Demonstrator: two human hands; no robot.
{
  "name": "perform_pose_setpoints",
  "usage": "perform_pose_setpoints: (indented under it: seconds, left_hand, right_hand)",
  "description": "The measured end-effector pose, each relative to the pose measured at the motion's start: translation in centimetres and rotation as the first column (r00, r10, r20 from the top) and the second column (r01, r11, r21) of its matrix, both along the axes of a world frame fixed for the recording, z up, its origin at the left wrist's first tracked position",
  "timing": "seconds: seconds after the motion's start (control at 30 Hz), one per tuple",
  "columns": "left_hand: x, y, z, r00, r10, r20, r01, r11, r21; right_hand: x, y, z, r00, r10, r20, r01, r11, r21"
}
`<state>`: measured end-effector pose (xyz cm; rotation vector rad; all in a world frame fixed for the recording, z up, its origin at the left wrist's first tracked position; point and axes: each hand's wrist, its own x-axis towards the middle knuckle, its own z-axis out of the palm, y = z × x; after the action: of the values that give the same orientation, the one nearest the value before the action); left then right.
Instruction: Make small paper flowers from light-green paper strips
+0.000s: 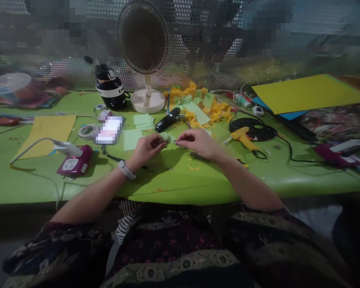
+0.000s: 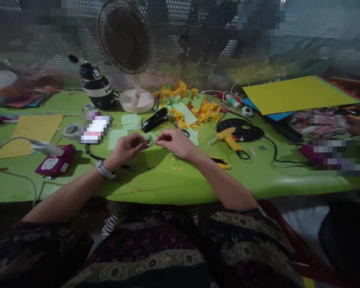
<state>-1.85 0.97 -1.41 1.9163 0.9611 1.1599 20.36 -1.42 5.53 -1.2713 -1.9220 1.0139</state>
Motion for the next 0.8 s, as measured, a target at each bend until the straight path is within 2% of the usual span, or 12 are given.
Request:
perform_pose_setpoints:
  seconds: [0.23,0.43,0.63,0.8]
  left_hand:
    - [0.43,-0.82,0.43,0.995,0.023,-0.102,-0.003,0.981,0.196]
    - [0.51,-0.98,0.54,0.993,0.029,-0.114,0.002,0.966,0.26]
    - [0.45,-1.07,0.55,0.986,0.059,-0.156,0.005,0.924,0.382]
    - [0.37,-1.01,0.4,0.982,0.068,-0.175,0.009,0.913,0.408]
  right_hand:
    - [-0.1,-0.23,0.31,0.999,-0.027,0.025,0.027,1.0,0.016]
    - [-0.13,-0.21,0.33,0.998,-0.041,0.044,0.041,0.999,0.004]
    - [-0.12,0.01,0.21,0.997,-0.04,0.062,0.039,0.999,0.014]
    - [-0.08,0.15,0.06,0.996,-0.042,0.079,0.042,0.999,0.01]
